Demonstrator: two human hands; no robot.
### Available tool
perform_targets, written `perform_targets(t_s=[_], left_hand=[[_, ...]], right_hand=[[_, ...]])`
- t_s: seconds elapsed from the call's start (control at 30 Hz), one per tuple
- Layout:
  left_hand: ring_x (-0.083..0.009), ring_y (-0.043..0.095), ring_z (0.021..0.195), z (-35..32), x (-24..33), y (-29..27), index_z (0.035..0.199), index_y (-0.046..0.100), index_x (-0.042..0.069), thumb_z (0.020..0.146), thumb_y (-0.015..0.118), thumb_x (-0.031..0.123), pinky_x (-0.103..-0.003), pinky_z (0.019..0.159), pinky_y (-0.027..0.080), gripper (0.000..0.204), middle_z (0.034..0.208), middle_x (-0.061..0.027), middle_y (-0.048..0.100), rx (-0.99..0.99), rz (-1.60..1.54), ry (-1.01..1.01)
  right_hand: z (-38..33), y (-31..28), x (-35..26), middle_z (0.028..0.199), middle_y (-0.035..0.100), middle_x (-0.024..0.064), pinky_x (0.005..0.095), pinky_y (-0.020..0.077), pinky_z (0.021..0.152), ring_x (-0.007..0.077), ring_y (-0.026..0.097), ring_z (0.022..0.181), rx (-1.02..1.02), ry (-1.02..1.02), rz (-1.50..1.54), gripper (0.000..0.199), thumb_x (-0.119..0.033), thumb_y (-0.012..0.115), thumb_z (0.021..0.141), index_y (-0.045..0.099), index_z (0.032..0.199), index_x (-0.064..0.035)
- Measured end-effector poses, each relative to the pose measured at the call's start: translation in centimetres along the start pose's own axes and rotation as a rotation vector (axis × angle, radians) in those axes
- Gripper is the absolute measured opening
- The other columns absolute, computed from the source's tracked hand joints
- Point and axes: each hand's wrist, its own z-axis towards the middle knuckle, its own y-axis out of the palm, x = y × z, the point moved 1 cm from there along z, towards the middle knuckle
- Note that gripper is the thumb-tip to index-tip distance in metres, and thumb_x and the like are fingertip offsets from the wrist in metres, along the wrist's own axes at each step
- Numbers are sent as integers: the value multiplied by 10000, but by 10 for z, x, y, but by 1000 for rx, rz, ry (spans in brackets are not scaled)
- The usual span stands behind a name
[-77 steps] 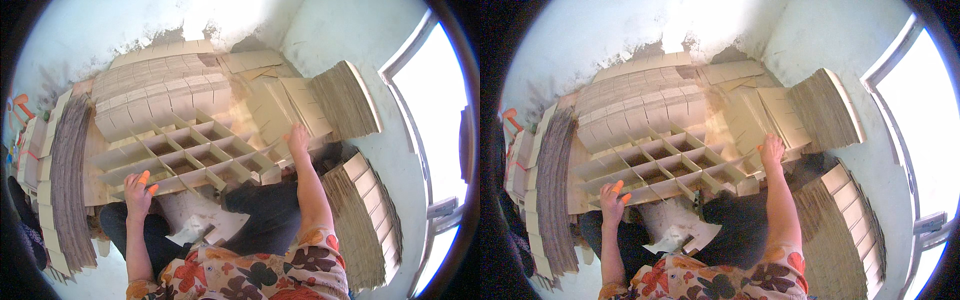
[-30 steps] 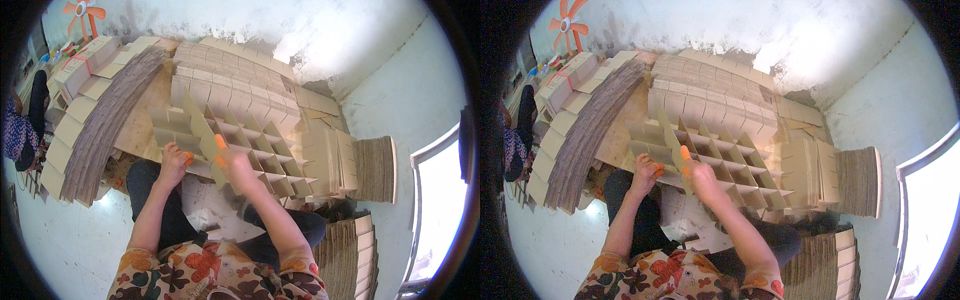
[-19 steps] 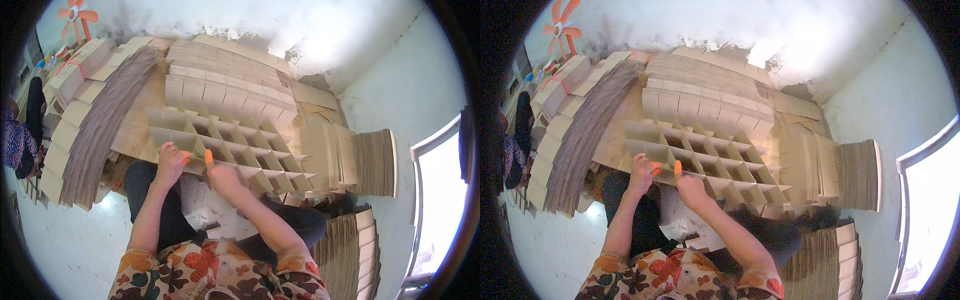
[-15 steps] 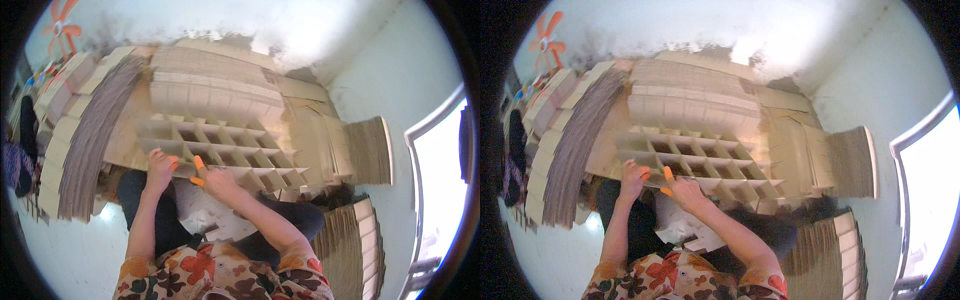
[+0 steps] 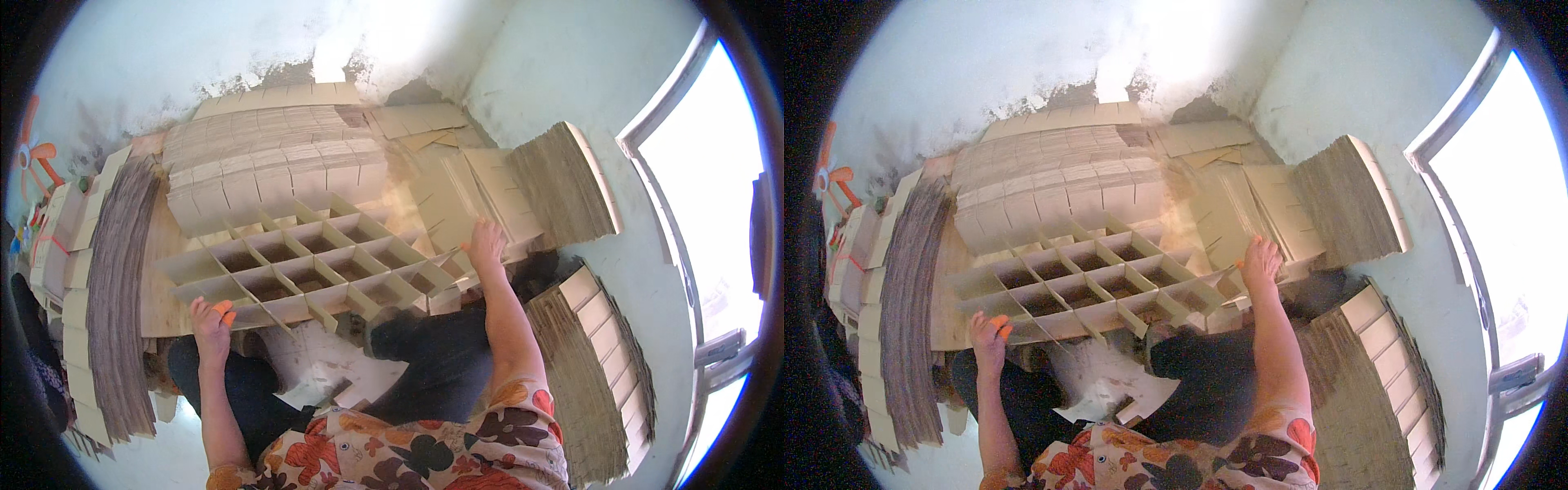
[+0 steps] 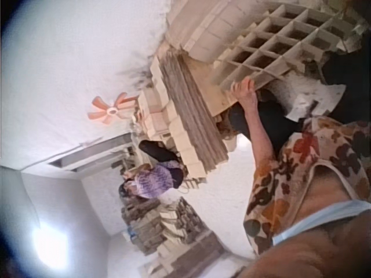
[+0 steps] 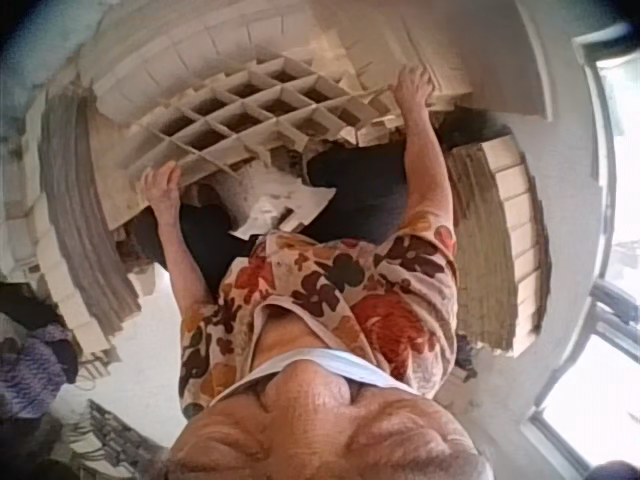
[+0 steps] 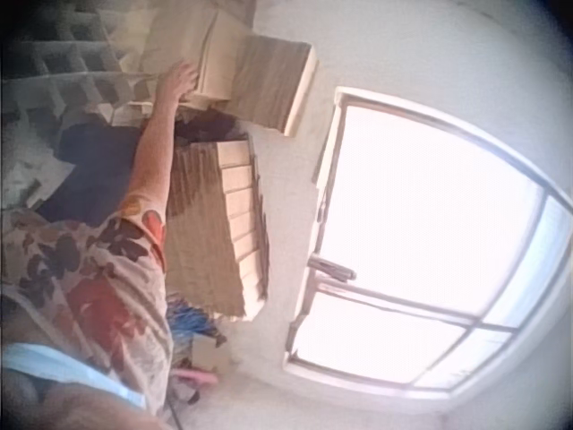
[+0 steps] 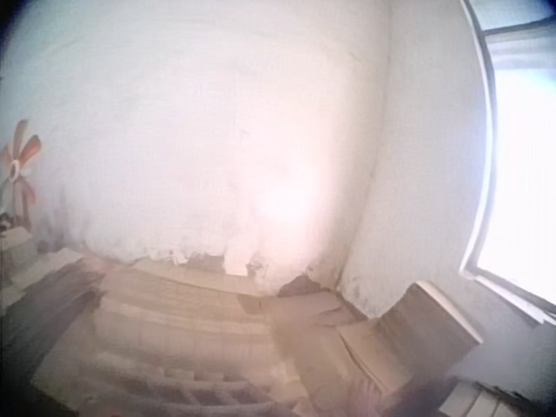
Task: The person assembles pre-cut cardboard pieces into a grid-like structure. They pick up individual pieces, fold them along scored lines, and interlock them with other pieces to form a larger unit. The process is repetitive, with the person continuously adding pieces to the growing structure.
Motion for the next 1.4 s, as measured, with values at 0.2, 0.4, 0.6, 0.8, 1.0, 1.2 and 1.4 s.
perform_targets(t_s=[0.2, 0.4, 0.6, 0.8, 1.0, 1.2, 1.4], left_hand=[[-274, 562, 737, 2, 1, 2, 882, 661, 45, 632, 747, -17, -450, 975, 392, 271, 727, -96, 601, -9, 19, 12], [-279, 562, 742, -1, 0, 1, 889, 661, 39, 635, 751, 2, -456, 988, 380, 272, 727, -105, 600, -7, 26, -7], [-290, 574, 869, 4, 10, -9, 1000, 654, 40, 611, 787, 77, -450, 975, 381, 412, 863, -118, 639, -26, 39, -30], [-297, 574, 989, -19, -6, -43, 1112, 634, 36, 596, 809, 104, -432, 934, 409, 549, 1033, -125, 661, 111, 150, -221], [-304, 591, 974, -30, -32, -25, 1089, 646, 54, 648, 778, 24, -364, 819, 492, 461, 1039, -133, 662, 137, -128, -257], [-267, 622, 893, -44, -47, -17, 981, 656, 35, 696, 719, -51, -329, 759, 511, 304, 950, -121, 677, 174, -449, -410], [-285, 617, 810, -32, -31, -28, 904, 654, 33, 705, 709, -39, -348, 708, 513, 218, 884, -111, 674, 173, -257, -237]], right_hand=[[10, 35, 29, 977, 617, 182, 458, 485, 757, 365, 595, 907, 53, 0, 118, 418, -280, 766, 717, 543, 965, -28], [6, 23, 17, 856, 650, 186, 456, 490, 731, 367, 621, 875, 136, 85, 251, 273, -270, 717, 762, 607, 895, -59], [13, 11, 37, 906, 658, 106, 379, 484, 701, 303, 614, 820, 531, 229, 672, 174, -193, 683, 830, 652, 969, -93], [-17, -118, -78, 841, 664, 113, 317, 462, 638, 195, 577, 706, 618, 81, 987, 229, -138, 693, 844, 629, 1042, -42], [-102, -193, -223, 833, 667, 67, 232, 448, 558, 64, 457, 580, 293, -528, 1056, 574, -61, 749, 786, 515, 1304, 16], [-151, -202, -316, 809, 611, 265, 279, 471, 563, 165, 521, 544, -119, -808, 1155, 617, -82, 730, 793, 461, 1337, 31], [-154, -179, -349, 704, 584, 244, 432, 464, 556, 399, 602, 656, -143, -824, 1240, 184, 0, 668, 787, 581, 937, 61]])
